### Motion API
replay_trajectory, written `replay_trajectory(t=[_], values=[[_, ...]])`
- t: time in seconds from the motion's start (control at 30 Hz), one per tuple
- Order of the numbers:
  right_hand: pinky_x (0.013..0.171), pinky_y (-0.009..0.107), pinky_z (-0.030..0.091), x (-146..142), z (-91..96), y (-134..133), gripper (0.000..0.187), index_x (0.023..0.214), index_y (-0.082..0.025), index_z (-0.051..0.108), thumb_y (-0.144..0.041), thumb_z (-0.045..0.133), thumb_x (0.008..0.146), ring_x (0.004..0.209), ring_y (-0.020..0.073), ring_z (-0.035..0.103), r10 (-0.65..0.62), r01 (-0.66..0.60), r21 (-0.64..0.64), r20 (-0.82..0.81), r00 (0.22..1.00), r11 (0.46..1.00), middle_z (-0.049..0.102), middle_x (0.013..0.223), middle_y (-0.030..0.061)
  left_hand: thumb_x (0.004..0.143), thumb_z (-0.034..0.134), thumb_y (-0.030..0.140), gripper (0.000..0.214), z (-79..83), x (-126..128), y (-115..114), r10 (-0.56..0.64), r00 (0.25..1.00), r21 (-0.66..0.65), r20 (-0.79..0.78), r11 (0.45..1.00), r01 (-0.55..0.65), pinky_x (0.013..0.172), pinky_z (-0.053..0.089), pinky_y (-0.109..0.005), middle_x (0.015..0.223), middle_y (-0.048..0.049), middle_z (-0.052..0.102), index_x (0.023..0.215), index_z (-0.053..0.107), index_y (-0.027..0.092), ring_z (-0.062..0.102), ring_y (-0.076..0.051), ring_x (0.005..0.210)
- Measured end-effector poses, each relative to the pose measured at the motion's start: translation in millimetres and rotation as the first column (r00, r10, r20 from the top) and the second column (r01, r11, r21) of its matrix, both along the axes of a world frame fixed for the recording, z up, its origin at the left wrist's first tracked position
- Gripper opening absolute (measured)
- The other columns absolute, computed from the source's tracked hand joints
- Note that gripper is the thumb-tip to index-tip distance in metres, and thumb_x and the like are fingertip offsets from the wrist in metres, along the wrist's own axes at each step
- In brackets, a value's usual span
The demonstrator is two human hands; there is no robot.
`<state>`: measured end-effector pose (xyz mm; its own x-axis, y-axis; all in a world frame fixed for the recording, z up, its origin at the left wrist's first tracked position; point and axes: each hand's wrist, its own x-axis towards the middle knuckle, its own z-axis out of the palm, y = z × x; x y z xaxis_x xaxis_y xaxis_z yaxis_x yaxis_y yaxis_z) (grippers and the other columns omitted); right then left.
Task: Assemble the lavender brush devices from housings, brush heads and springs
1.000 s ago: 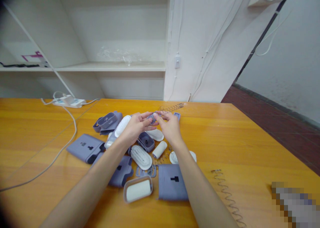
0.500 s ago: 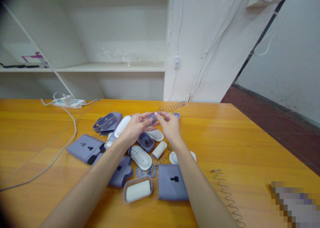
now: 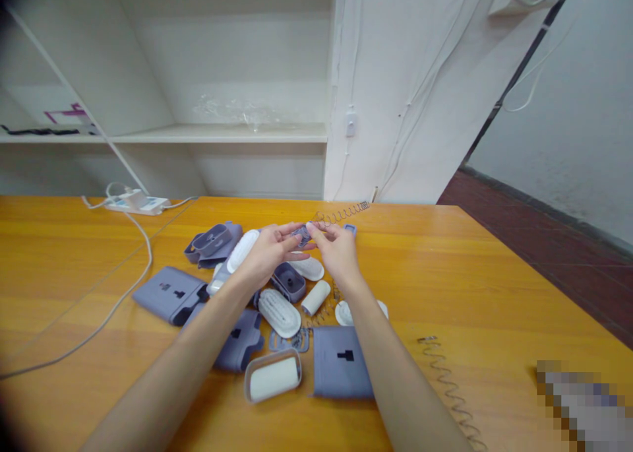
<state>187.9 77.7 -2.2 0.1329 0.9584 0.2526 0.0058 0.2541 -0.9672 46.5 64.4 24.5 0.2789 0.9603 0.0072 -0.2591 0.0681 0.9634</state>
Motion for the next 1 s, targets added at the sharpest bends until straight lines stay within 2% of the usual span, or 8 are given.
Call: replay_trajectory(t=[0.3, 0.47, 0.7, 0.83, 1.0], values=[[0.082, 0.040, 0.057, -4, 5.1, -3, 0.035, 0.093, -0.014, 0.071, -0.041, 0.076, 0.070, 0.089, 0.0241, 0.071, 0.048, -0.048, -0.024, -0.022, 0.999, 0.999, 0.074, 0.098, 0.0106, 0.079, 0.062, 0.007, 0.027, 1.7, -2, 0, 0.080, 0.996, -0.072, -0.038, 0.994, -0.082, 0.066, 0.059, -0.032, 0.106, -0.0162, 0.072, 0.106, 0.066, 0.008, 0.073, -0.021, 0.077], [0.087, 0.041, 0.055, -4, 3.7, -3, 0.027, 0.089, -0.015, 0.070, -0.037, 0.073, 0.073, 0.092, 0.0245, 0.070, 0.031, -0.034, 0.044, 0.057, 0.998, 0.998, 0.074, 0.098, 0.0105, 0.078, 0.064, 0.009, 0.027, -0.7, -3, 1, 0.081, 0.996, -0.066, -0.030, 0.994, -0.082, 0.066, 0.059, -0.031, 0.104, -0.0157, 0.072, 0.105, 0.067, 0.008, 0.073, -0.022, 0.079], [0.086, 0.042, 0.055, -1, -0.3, 0, 0.022, 0.089, -0.015, 0.070, -0.032, 0.068, 0.076, 0.093, 0.0248, 0.068, -0.045, 0.019, 0.165, 0.159, 0.986, 0.986, 0.072, 0.096, 0.0108, 0.081, 0.062, 0.011, 0.033, -5.0, 3, 2, 0.120, 0.988, 0.039, -0.097, 0.992, -0.117, 0.061, 0.059, -0.027, 0.102, -0.0136, 0.073, 0.114, 0.066, 0.009, 0.073, -0.021, 0.080], [0.084, 0.039, 0.056, -3, 0.7, -1, 0.021, 0.089, -0.016, 0.070, -0.032, 0.069, 0.075, 0.097, 0.0242, 0.067, -0.061, 0.035, 0.193, 0.134, 0.989, 0.981, 0.069, 0.101, 0.0109, 0.083, 0.061, 0.015, 0.037, -9.5, 6, 4, 0.165, 0.976, 0.123, -0.146, 0.981, -0.147, 0.062, 0.060, -0.027, 0.104, -0.0129, 0.073, 0.120, 0.064, 0.011, 0.072, -0.020, 0.083], [0.081, 0.039, 0.057, -5, 3.7, -2, 0.026, 0.093, -0.016, 0.070, -0.034, 0.071, 0.075, 0.095, 0.0241, 0.067, -0.053, 0.042, 0.167, 0.061, 0.997, 0.985, 0.069, 0.104, 0.0118, 0.085, 0.059, 0.019, 0.038, -14.7, 9, 6, 0.230, 0.967, 0.243, -0.112, 0.950, -0.197, 0.066, 0.060, -0.027, 0.105, -0.0110, 0.073, 0.122, 0.063, 0.013, 0.072, -0.018, 0.082]])
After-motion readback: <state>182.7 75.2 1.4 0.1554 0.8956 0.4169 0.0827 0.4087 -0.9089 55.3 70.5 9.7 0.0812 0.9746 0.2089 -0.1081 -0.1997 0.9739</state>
